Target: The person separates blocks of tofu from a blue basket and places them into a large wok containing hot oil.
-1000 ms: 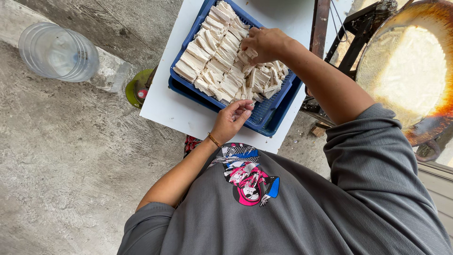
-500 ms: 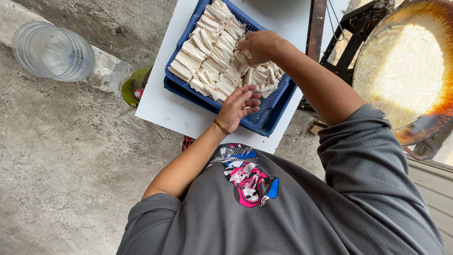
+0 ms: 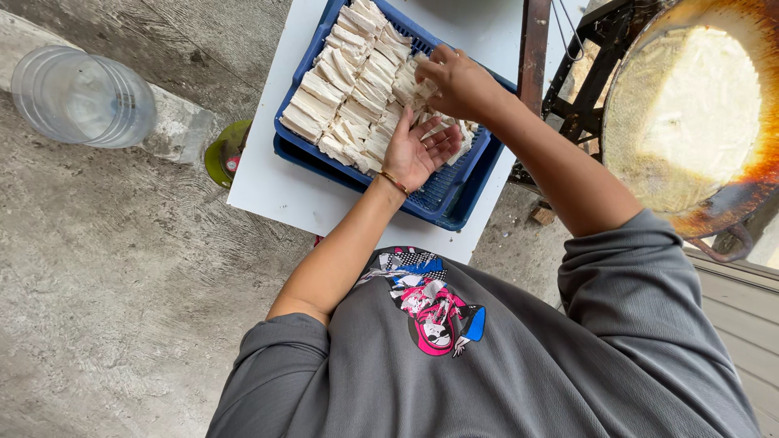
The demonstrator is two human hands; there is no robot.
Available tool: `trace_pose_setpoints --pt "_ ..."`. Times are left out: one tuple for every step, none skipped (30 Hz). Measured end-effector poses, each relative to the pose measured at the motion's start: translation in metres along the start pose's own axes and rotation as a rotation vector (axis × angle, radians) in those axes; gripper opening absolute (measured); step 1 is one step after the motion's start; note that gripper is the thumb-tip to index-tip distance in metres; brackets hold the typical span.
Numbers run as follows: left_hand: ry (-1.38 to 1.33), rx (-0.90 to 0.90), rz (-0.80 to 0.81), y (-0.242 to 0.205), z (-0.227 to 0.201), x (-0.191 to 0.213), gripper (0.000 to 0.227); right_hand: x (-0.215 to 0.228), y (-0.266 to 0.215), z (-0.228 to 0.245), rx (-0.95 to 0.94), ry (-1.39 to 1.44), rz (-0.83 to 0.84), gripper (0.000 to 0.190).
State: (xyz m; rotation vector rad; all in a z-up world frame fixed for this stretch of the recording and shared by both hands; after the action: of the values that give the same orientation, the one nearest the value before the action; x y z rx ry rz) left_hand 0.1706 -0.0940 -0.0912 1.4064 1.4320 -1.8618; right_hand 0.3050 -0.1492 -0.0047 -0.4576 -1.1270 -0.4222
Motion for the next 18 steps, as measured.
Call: trace_pose_setpoints --pt "-0.013 -0.002 -0.010 0.004 0.000 0.003 0.068 -0.002 -0.008 0.002 0.000 0.017 -0.067 0.037" --pt "-0.025 -0.004 -0.018 0.010 -0.002 0.006 0.072 -0.003 -0.018 0.008 0.019 -0.004 -0.154 0.036" --pt "-0.007 -0.031 0.024 0.014 -0.004 0.007 0.074 -0.007 -0.034 0.018 0.039 -0.026 -0.241 0.036" --pt "0.013 -0.060 0.065 0.017 -0.008 0.008 0.077 -0.011 -0.050 0.029 0.060 -0.048 -0.332 0.036" --pt "0.033 -0.090 0.107 0.018 -0.011 0.008 0.080 -0.019 -0.064 0.044 0.069 -0.100 -0.351 0.030" --pt "0.135 -0.101 0.080 0.017 -0.012 0.009 0.072 -0.023 -0.076 0.060 0.078 -0.151 -0.371 0.025" --pt "0.237 -0.113 0.052 0.016 -0.013 0.009 0.066 -0.020 -0.086 0.073 0.128 -0.136 -0.412 0.031" --pt "0.339 -0.119 0.023 0.014 -0.013 0.010 0.060 -0.015 -0.096 0.087 0.172 -0.120 -0.451 0.037" --pt "0.302 -0.120 0.075 0.009 -0.011 0.009 0.057 -0.007 -0.107 0.102 0.216 -0.104 -0.490 0.043" --pt "0.266 -0.119 0.129 0.004 -0.009 0.005 0.053 0.003 -0.117 0.112 0.225 -0.135 -0.485 0.046" --pt "0.229 -0.119 0.182 -0.001 -0.009 -0.002 0.050 0.016 -0.128 0.120 0.233 -0.166 -0.480 0.049" --pt "0.245 -0.105 0.223 -0.008 -0.010 -0.011 0.050 0.025 -0.135 0.129 0.241 -0.195 -0.474 0.053" --pt "0.261 -0.091 0.263 -0.017 -0.012 -0.021 0.050 0.036 -0.144 0.133 0.204 -0.150 -0.576 0.049" --pt "0.276 -0.078 0.304 -0.025 -0.016 -0.033 0.051 0.047 -0.155 0.133 0.169 -0.107 -0.677 0.046" --pt "0.307 -0.057 0.324 -0.032 -0.019 -0.043 0.051 0.053 -0.163 0.132 0.134 -0.063 -0.780 0.043" --pt "0.339 -0.035 0.342 -0.038 -0.022 -0.052 0.051 0.048 -0.162 0.118 -0.066 0.154 -0.765 0.042" --pt "0.371 -0.012 0.361 -0.043 -0.022 -0.058 0.051 0.037 -0.159 0.101 -0.264 0.372 -0.739 0.043" --pt "0.396 0.020 0.331 -0.044 -0.022 -0.059 0.050 0.023 -0.157 0.085 -0.459 0.592 -0.702 0.044"
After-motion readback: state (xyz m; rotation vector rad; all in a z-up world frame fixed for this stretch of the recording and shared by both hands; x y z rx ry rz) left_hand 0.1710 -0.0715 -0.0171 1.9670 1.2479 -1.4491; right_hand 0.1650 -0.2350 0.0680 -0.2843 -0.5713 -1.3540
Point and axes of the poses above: each hand's wrist, its own y-axis towards the middle knuckle, its own x-axis out of the back of the hand, z = x × y, the point moved 5 cm from there along y, towards the middle knuckle, and after that the axes turned 5 degrees about x, right-handed, at the moved point
